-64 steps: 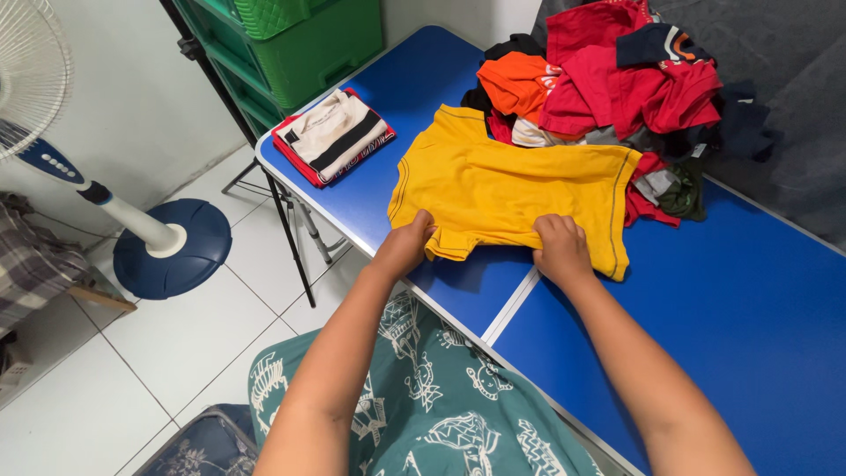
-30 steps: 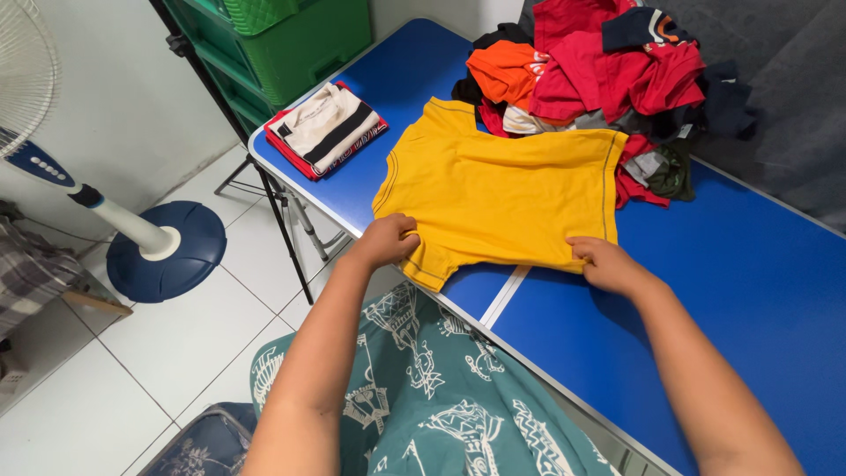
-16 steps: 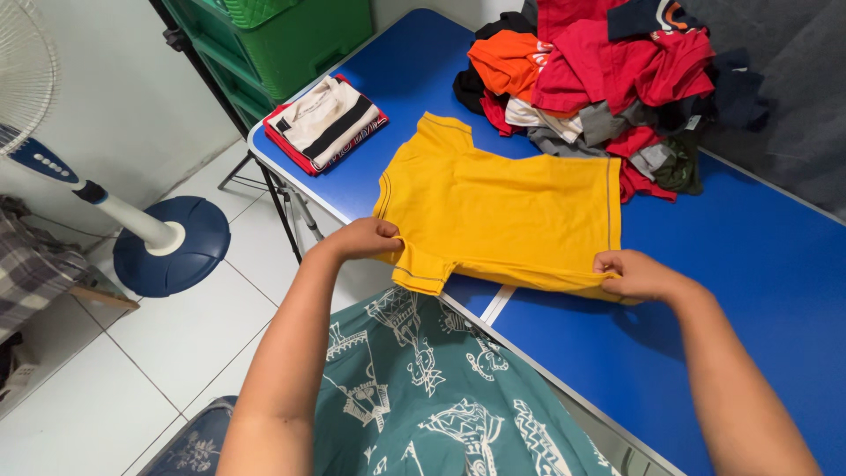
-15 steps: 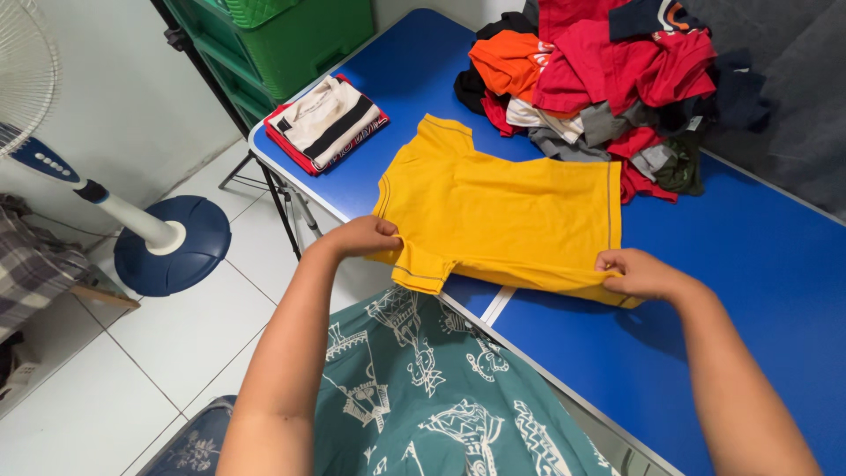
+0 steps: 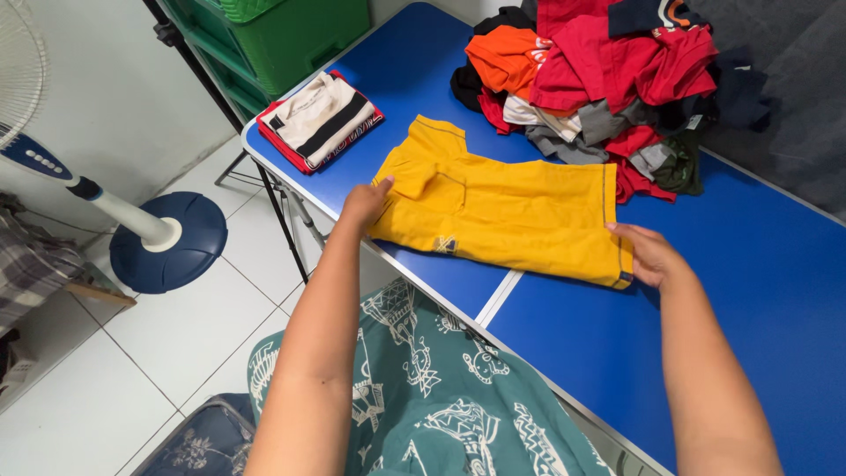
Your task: The person picks up clothing items from a pile, smooths them on a table, and folds them into a rectangular shape before placing them in a stack.
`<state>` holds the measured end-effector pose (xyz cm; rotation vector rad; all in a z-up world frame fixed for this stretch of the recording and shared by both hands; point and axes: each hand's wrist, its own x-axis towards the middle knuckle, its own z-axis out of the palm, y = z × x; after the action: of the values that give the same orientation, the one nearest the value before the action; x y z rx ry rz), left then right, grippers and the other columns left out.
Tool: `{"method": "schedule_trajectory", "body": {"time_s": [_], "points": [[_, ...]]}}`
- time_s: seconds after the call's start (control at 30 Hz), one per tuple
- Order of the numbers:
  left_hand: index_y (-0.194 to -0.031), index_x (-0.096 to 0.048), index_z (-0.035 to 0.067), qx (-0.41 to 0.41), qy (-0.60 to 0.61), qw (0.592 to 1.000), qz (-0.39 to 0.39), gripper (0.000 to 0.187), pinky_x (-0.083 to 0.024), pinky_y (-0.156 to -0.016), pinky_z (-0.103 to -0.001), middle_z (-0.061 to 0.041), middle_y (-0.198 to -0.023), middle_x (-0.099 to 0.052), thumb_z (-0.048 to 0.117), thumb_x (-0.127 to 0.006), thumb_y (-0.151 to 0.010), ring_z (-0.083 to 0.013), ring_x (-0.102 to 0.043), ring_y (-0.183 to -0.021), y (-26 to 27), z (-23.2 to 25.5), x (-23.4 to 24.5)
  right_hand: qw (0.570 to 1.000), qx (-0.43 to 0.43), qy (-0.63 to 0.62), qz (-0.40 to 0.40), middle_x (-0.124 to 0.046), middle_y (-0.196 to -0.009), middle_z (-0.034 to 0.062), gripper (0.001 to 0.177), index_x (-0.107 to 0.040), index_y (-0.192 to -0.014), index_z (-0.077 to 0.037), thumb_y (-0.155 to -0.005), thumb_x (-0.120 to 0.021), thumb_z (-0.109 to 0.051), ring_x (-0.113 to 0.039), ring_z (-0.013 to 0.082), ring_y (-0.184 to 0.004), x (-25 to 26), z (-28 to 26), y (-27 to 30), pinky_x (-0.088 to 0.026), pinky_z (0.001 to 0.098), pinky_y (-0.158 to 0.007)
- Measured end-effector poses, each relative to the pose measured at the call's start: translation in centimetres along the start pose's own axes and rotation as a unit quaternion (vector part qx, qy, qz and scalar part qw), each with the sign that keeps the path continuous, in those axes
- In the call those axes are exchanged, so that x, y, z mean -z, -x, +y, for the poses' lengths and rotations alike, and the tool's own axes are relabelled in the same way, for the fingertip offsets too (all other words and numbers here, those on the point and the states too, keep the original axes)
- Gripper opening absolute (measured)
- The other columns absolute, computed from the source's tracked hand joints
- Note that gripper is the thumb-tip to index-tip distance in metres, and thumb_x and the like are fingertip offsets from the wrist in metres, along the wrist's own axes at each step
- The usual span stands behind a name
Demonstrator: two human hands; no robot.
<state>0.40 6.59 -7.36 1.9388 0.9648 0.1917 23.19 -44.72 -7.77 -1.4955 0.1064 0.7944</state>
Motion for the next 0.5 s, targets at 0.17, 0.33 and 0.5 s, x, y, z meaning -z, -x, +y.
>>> {"method": "schedule_trajectory", "body": {"time_s": [0.17,0.33,0.5], "points": [[-0.088,-0.073,-0.005,-0.028,-0.135,0.99,-0.02,0.067,-0.055,-0.069,-0.043,-0.021,-0.078,-0.071,0.062,-0.072,-0.085,-0.0357,-0.071,-0.074,0.9,-0.4,-0.3,1.0,-0.003,0.004,-0.025,-0.072,-0.117,0.0146,0.035,-0.064,-0.124,0.003,-0.097,-0.067,-0.018,-0.072,0.0241,-0.102,1.0,1.5,-0.5,-0.059,0.0369,-0.088],[-0.083,-0.073,0.002,-0.054,-0.078,0.995,-0.03,0.047,-0.051,-0.063,-0.039,-0.014,-0.072,-0.069,0.049,-0.074,-0.086,-0.0272,-0.065,-0.065,2.4,-0.6,0.6,0.999,0.034,0.016,0.0,-0.073,-0.113,0.0134,0.035,-0.065,-0.124,0.003,-0.101,-0.066,-0.024,-0.072,0.0212,-0.098,1.4,3.0,-1.3,-0.059,0.0348,-0.083],[-0.083,-0.073,0.0,-0.017,-0.022,0.998,-0.06,0.044,-0.05,-0.061,-0.038,-0.013,-0.072,-0.067,0.044,-0.074,-0.091,-0.0225,-0.061,-0.063,4.5,-0.3,2.1,0.998,0.049,0.028,0.027,-0.074,-0.11,0.0113,0.037,-0.067,-0.122,0.003,-0.1,-0.068,-0.027,-0.072,0.0188,-0.092,0.8,3.3,-1.2,-0.058,0.0327,-0.08]]}}
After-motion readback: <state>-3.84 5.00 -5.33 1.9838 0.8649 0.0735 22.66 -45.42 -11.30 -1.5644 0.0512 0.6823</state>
